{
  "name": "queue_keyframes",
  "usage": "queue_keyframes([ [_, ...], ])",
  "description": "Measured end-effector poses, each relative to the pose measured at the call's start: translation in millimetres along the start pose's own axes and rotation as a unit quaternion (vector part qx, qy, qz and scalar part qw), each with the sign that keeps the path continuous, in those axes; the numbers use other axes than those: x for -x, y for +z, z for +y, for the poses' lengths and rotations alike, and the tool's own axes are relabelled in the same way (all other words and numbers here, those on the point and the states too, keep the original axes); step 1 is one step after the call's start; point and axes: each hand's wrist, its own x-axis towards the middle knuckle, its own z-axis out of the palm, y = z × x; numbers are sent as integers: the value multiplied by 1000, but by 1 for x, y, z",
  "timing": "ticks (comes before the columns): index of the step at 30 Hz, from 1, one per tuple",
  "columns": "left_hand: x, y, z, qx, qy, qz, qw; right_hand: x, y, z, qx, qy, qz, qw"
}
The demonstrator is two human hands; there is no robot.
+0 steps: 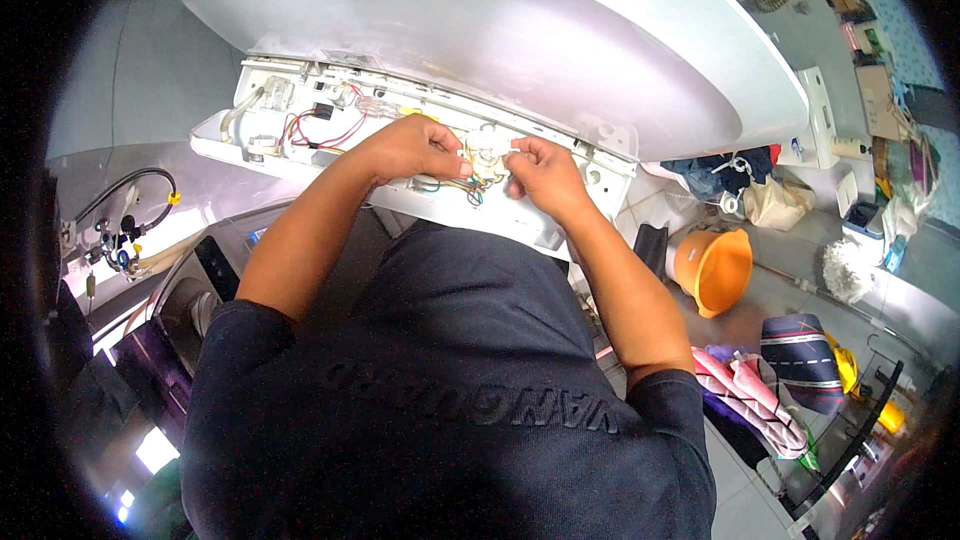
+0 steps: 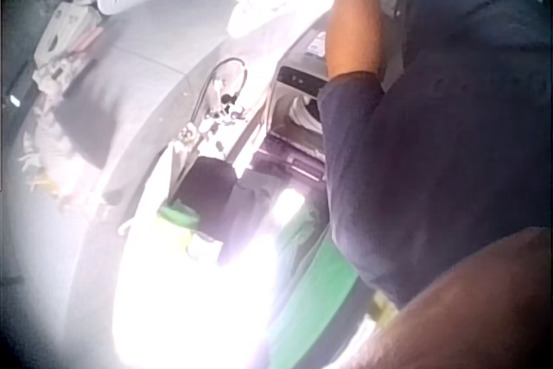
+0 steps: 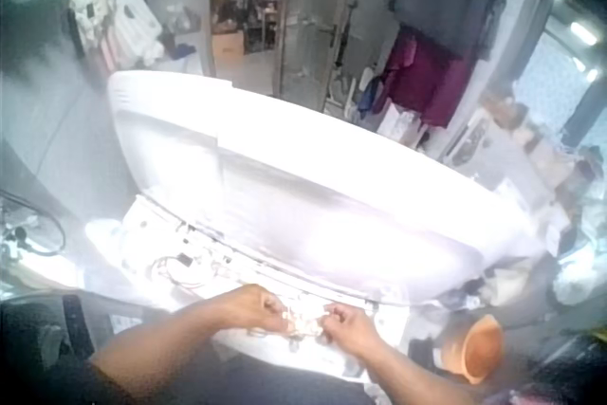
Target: The person is repairing the internal wiring of a white appliance, likely a washing machine, with the lid open. They are seen manipulating a small white component and connecting or adjusting wires within the machine's control panel area.
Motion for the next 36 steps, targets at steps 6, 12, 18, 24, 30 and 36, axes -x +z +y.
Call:
queue_keyframes([
  [6,-6,-1,-6,81,-21,-36,996,1,-1,-1,-18,9,1,1000],
  [12,-12,0,-9,171,-20,-92,981,1,0,-3,-33,9,-5,999],
  [18,-14,10,-5,149,-15,-105,983,2,2,-5,-21,2,-5,1000],
  [24,-17,22,5,75,-25,-38,996,3,0,-5,-14,-2,1,1000],
  [30,-16,27,8,51,-13,-8,999,1,-2,-3,-7,12,-5,1000],
  [36,-18,27,7,46,-22,9,999,6,-4,-9,-21,9,-43,999],
])
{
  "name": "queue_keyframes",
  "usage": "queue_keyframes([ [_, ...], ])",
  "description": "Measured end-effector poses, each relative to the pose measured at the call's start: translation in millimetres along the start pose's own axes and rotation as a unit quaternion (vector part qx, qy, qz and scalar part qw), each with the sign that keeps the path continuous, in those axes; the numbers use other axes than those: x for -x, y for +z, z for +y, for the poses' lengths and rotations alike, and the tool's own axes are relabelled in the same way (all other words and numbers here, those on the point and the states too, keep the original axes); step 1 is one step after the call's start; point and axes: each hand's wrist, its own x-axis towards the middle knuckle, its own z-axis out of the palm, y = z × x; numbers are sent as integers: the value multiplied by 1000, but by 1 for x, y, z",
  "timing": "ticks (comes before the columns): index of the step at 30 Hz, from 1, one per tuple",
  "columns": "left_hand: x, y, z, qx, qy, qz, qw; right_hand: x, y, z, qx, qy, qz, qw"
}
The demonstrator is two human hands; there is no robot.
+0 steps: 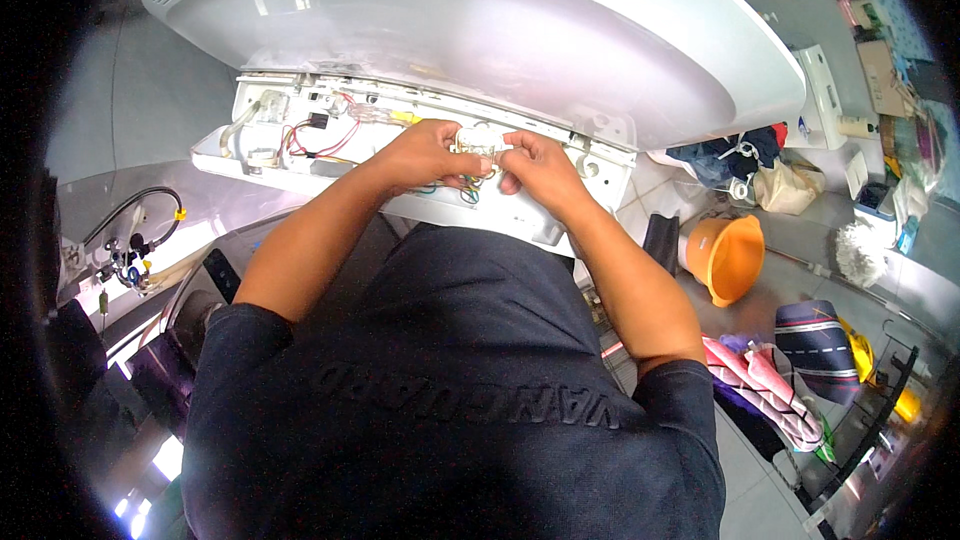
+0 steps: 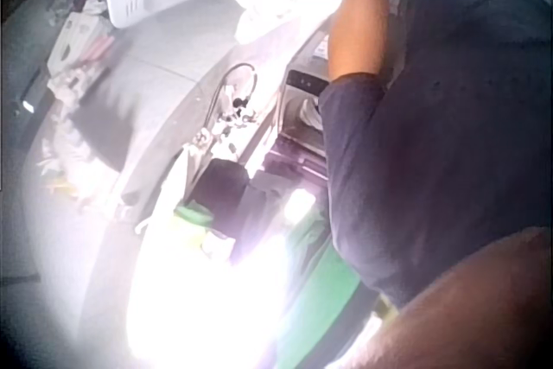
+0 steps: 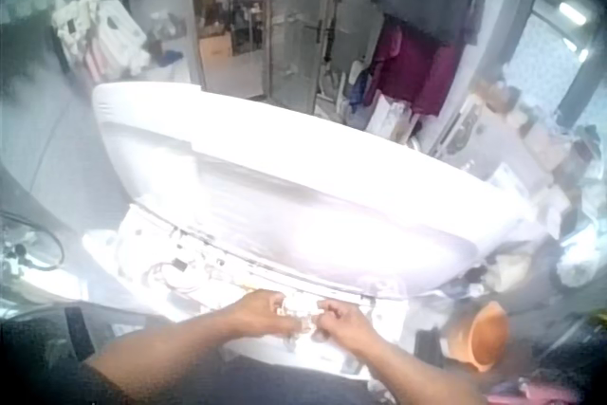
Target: The person is repairing the internal wiring of a white appliance, likely a washing machine, with the lid open. They are seen manipulating a small white component and connecting or adjusting wires within the machine's control panel area.
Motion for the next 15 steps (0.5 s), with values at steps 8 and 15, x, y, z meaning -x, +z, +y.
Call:
queue_keyframes([
  [8,-1,0,3,8,-13,-1,1000,2,-2,0,25,-20,-18,999],
  [15,0,-5,0,34,-6,-38,999,2,-1,-3,19,-11,-22,1000],
])
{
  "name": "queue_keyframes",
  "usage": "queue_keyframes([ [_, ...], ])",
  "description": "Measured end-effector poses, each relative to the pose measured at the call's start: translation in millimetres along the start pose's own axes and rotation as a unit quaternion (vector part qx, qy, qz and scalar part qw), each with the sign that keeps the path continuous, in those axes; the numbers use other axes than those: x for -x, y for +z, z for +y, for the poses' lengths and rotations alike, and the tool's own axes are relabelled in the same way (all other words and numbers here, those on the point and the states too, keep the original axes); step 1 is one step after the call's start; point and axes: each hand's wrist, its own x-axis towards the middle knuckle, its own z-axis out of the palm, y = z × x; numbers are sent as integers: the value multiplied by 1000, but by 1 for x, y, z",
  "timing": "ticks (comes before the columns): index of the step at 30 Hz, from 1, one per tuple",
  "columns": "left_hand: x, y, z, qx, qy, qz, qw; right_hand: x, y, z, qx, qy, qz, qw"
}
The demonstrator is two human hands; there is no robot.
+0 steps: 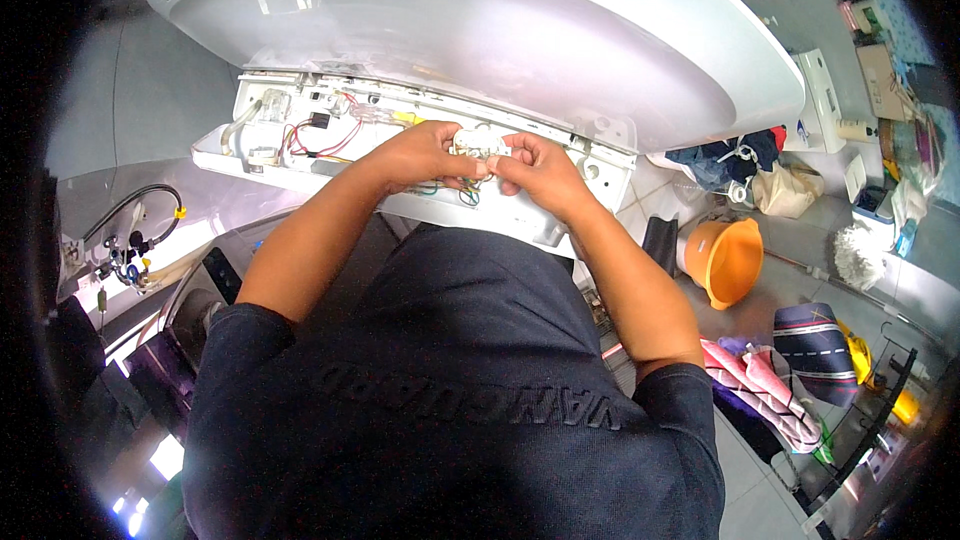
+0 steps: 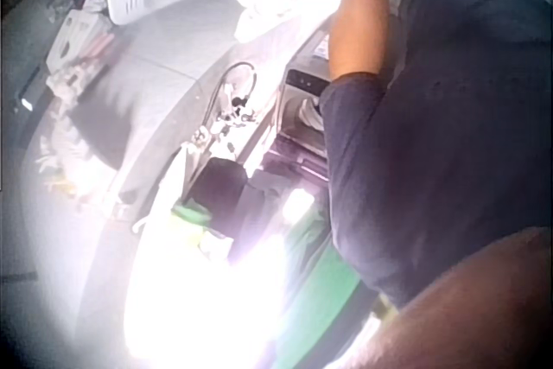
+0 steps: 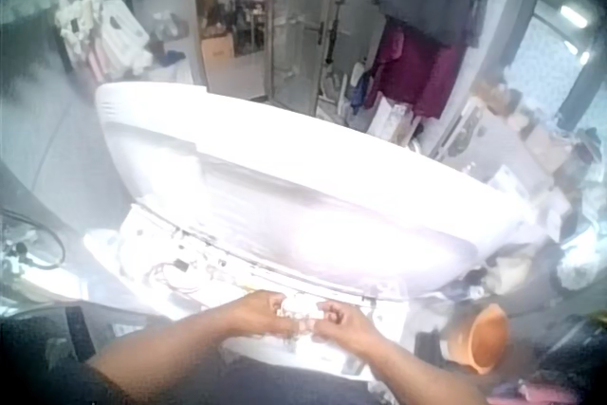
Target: The person is repairing the internal wiring of a white appliance, likely a washing machine, with the lid open. They are seen manipulating a small white component and connecting or adjusting wires within the machine's control panel area.
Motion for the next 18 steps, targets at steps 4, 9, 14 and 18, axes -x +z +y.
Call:
queue_keyframes([
  [4,0,-1,0,12,-7,-10,1000,1,3,-2,9,4,12,1000],
  [9,-1,-3,-4,35,14,-25,999,0,5,-3,20,8,28,999],
  [14,-3,-1,-6,12,-1,0,1000,-2,4,1,17,4,26,1000],
  [18,-4,1,-3,-8,-16,20,1000,-1,5,0,28,-1,21,999],
])
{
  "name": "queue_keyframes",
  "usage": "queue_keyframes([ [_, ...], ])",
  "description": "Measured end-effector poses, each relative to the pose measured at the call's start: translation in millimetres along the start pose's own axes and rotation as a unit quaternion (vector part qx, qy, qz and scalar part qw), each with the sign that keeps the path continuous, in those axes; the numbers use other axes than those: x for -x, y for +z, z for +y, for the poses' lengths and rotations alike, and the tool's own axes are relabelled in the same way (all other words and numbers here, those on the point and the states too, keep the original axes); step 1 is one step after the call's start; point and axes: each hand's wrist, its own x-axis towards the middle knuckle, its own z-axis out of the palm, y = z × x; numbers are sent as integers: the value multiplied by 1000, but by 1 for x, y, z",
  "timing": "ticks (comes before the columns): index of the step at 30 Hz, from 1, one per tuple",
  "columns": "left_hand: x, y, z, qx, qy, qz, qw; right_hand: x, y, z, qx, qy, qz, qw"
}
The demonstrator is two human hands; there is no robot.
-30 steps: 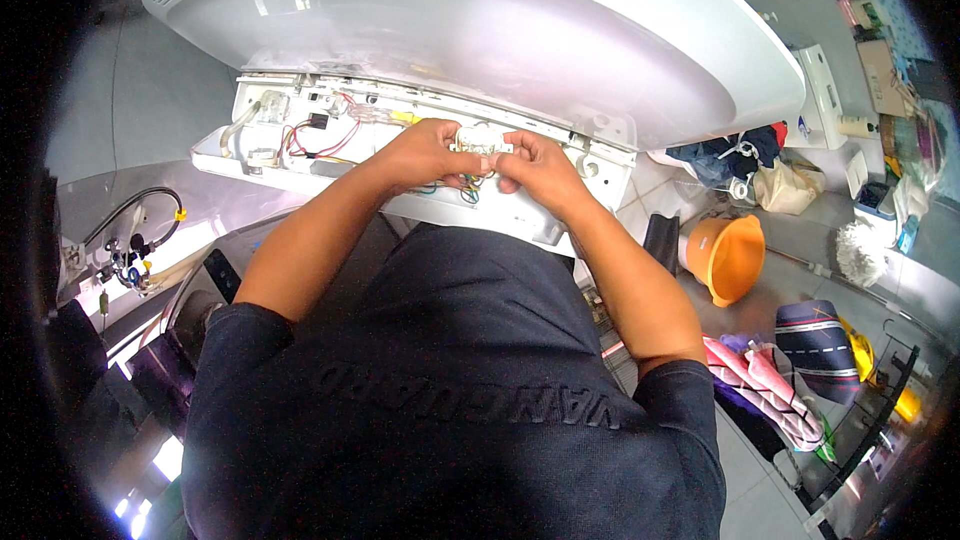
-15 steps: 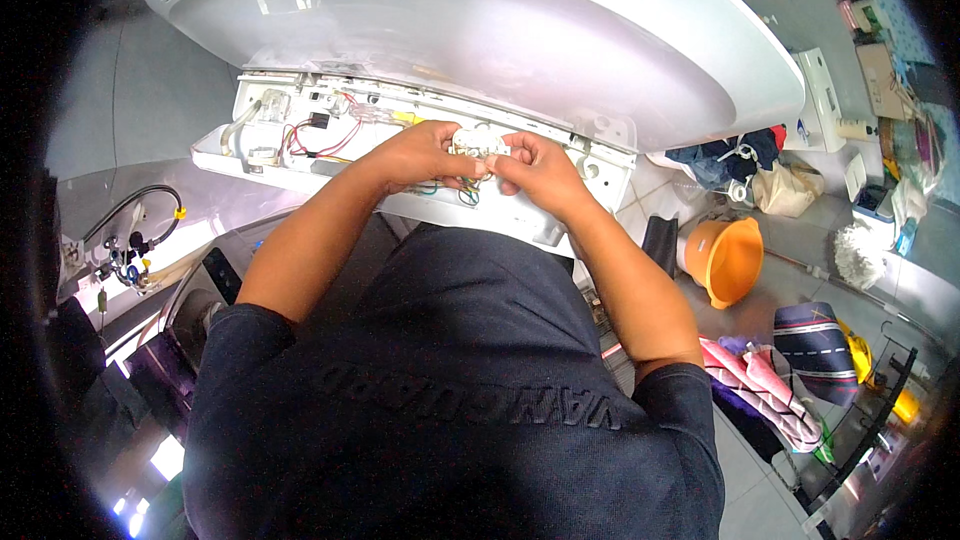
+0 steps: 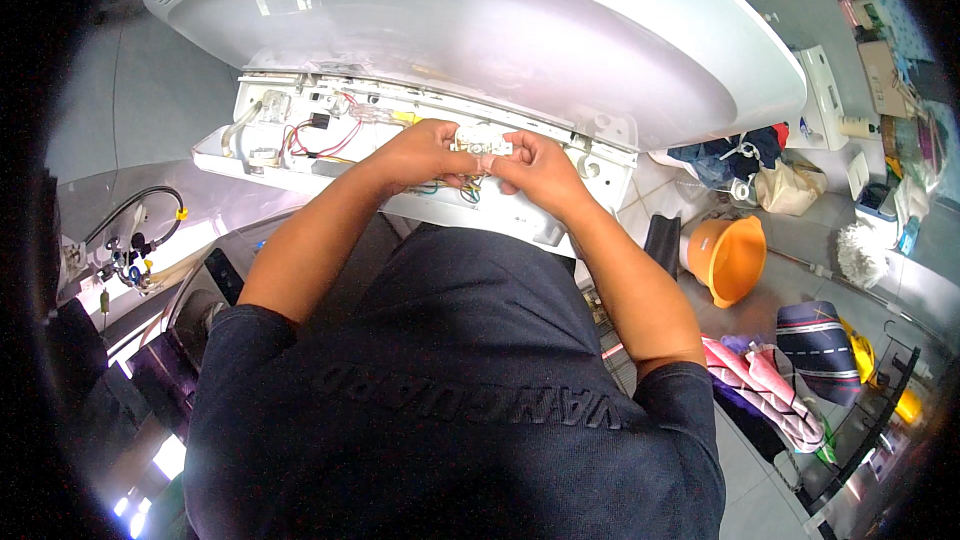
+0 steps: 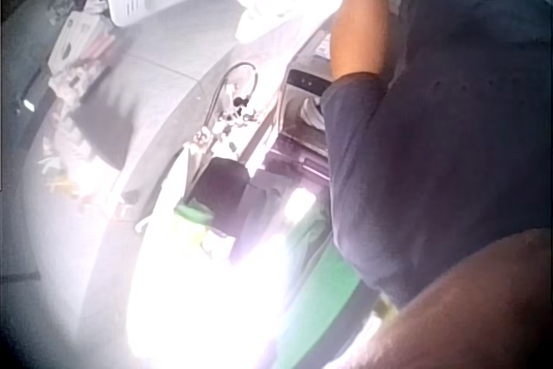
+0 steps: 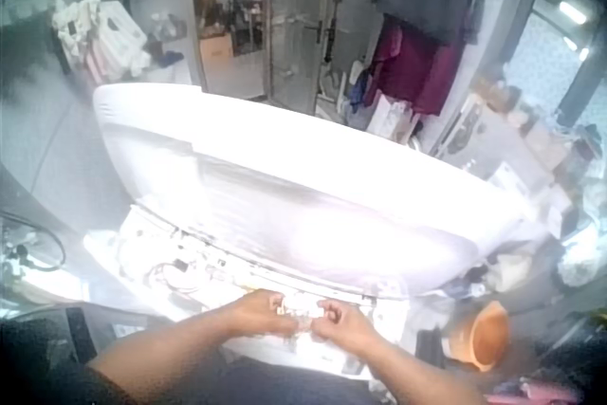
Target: The person is repairing the internal wiring of a white appliance, likely a washing machine, with the lid open. They are seen manipulating a small white component and connecting or adjusting wires within the machine's control panel area.
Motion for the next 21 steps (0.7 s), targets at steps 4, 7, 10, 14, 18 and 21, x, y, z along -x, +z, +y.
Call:
queue_keyframes([
  [4,1,0,-1,5,18,-11,1000,4,0,-5,-15,2,-2,1000],
  [7,8,-1,7,13,17,-27,999,-1,-2,3,-9,-13,1,1000],
  [10,1,-4,-2,40,14,-27,999,0,-1,2,-11,-9,7,1000],
  [14,0,-8,-1,88,-10,-31,996,-3,-2,5,-7,-4,7,1000],
  [18,0,-7,-1,69,4,-32,997,-5,-2,8,-9,0,19,1000],
  [21,-1,-6,-1,62,10,-30,998,-7,-3,10,-14,2,16,1000],
])
